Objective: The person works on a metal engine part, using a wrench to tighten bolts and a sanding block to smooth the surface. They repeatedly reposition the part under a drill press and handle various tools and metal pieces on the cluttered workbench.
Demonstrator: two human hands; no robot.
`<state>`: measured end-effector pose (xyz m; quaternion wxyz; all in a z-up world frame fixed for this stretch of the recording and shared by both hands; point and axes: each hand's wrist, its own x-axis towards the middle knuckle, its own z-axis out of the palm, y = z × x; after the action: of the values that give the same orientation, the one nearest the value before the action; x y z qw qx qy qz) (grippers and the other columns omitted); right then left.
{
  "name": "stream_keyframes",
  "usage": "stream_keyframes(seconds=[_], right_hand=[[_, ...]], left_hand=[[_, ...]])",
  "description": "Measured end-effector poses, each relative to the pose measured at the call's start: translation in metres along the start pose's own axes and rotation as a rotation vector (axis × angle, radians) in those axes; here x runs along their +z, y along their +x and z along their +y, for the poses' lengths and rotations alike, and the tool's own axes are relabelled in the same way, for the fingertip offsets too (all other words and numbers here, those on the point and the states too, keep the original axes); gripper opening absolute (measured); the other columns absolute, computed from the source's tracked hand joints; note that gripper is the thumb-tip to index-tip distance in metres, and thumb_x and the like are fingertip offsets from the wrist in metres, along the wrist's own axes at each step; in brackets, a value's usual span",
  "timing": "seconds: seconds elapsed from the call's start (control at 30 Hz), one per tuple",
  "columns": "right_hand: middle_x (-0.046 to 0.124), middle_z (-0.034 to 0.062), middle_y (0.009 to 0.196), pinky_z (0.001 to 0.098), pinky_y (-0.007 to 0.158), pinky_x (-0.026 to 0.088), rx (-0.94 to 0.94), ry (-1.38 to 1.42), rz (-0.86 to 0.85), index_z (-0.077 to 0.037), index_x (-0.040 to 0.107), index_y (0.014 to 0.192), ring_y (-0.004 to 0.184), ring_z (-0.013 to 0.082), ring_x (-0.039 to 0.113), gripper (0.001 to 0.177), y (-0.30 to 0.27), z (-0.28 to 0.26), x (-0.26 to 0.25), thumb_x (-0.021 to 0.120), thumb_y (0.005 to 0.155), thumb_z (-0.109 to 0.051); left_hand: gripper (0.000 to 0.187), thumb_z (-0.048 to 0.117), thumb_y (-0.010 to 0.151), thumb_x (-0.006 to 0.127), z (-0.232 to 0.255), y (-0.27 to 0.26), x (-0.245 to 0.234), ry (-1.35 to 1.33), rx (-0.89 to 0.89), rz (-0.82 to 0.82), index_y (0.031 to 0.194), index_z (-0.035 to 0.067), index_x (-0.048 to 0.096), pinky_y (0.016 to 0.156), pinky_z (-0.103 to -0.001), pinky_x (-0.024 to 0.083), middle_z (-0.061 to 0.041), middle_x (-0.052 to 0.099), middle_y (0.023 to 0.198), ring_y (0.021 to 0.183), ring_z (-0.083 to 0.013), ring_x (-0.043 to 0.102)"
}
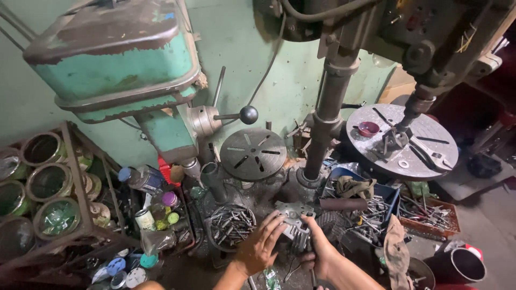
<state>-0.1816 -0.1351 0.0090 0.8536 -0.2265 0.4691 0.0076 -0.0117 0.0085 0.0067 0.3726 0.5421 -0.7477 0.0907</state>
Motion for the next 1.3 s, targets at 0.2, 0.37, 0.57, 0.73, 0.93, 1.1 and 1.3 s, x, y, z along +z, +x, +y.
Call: stream_keyframes(seconds=[0.2,0.37,0.57,0.73,0.93,1.1,1.3], right_hand=[[0.046,-0.0034,0.051,0.0245,0.037,0.015,0.018,0.047,-0.034,-0.017,0.057,0.068,0.034,0.0095,0.028,0.061,0.014,0.013,-0.012,0.058,0.080,-0.078],[0.049,-0.0026,0.053,0.0244,0.037,0.015,0.001,0.034,-0.041,-0.018,0.060,0.070,0.034,0.0095,0.028,0.060,0.003,0.014,-0.004,0.058,0.080,-0.076],[0.044,-0.0037,0.052,0.0240,0.038,0.016,0.007,0.047,-0.025,-0.016,0.059,0.071,0.036,0.0091,0.028,0.060,0.011,0.021,-0.008,0.060,0.080,-0.076],[0.043,-0.0040,0.052,0.0232,0.037,0.015,0.032,0.056,-0.045,-0.016,0.058,0.070,0.035,0.0085,0.028,0.063,0.016,0.026,-0.008,0.058,0.080,-0.078],[0.055,-0.0031,0.054,0.0239,0.030,0.023,-0.118,-0.079,0.049,-0.016,0.064,0.079,0.032,0.0088,0.035,0.067,0.057,0.019,-0.031,0.061,0.077,-0.083],[0.069,0.0264,0.112,0.0425,0.092,0.055,-0.591,-0.720,0.602,0.006,0.042,0.131,0.104,0.0343,0.071,0.101,0.013,0.016,0.015,0.075,0.072,-0.070],[0.057,0.0326,0.134,0.0433,0.103,0.048,-0.811,-0.988,0.628,0.007,0.027,0.149,0.124,0.0417,0.061,0.110,0.019,0.034,0.024,0.071,0.077,-0.063]], left_hand=[[0.077,-0.007,0.073,0.066,-0.002,-0.018,0.021,0.028,-0.016,0.060,0.147,0.001,0.046,0.119,-0.047,0.043,-0.018,0.047,0.153,0.147,-0.0411,0.045],[0.072,-0.007,0.074,0.064,0.003,-0.021,0.024,0.058,-0.006,0.093,0.144,-0.001,0.047,0.118,-0.049,0.043,-0.018,0.048,0.151,0.145,-0.0420,0.046],[0.070,-0.011,0.075,0.058,0.003,-0.028,0.029,0.083,-0.009,0.120,0.143,-0.002,0.047,0.118,-0.049,0.044,-0.019,0.049,0.151,0.145,-0.0427,0.047],[0.070,-0.013,0.076,0.053,-0.001,-0.034,0.034,0.074,-0.039,0.129,0.144,-0.003,0.047,0.120,-0.049,0.044,-0.019,0.048,0.152,0.146,-0.0413,0.047],[0.083,0.013,0.075,0.065,-0.001,-0.013,0.029,-0.257,-0.312,-0.148,0.153,0.003,0.037,0.117,-0.044,0.045,-0.023,0.036,0.160,0.148,-0.0438,0.040],[0.115,0.055,0.077,0.072,0.007,0.009,0.035,-0.452,-0.632,0.088,0.163,0.004,0.016,0.121,-0.049,0.027,-0.025,0.031,0.162,0.149,-0.0435,0.036],[0.115,0.067,0.073,0.077,-0.025,-0.024,0.071,-0.935,-0.929,0.237,0.158,0.005,0.029,0.113,-0.045,0.038,-0.023,0.046,0.152,0.138,-0.0356,0.046]])
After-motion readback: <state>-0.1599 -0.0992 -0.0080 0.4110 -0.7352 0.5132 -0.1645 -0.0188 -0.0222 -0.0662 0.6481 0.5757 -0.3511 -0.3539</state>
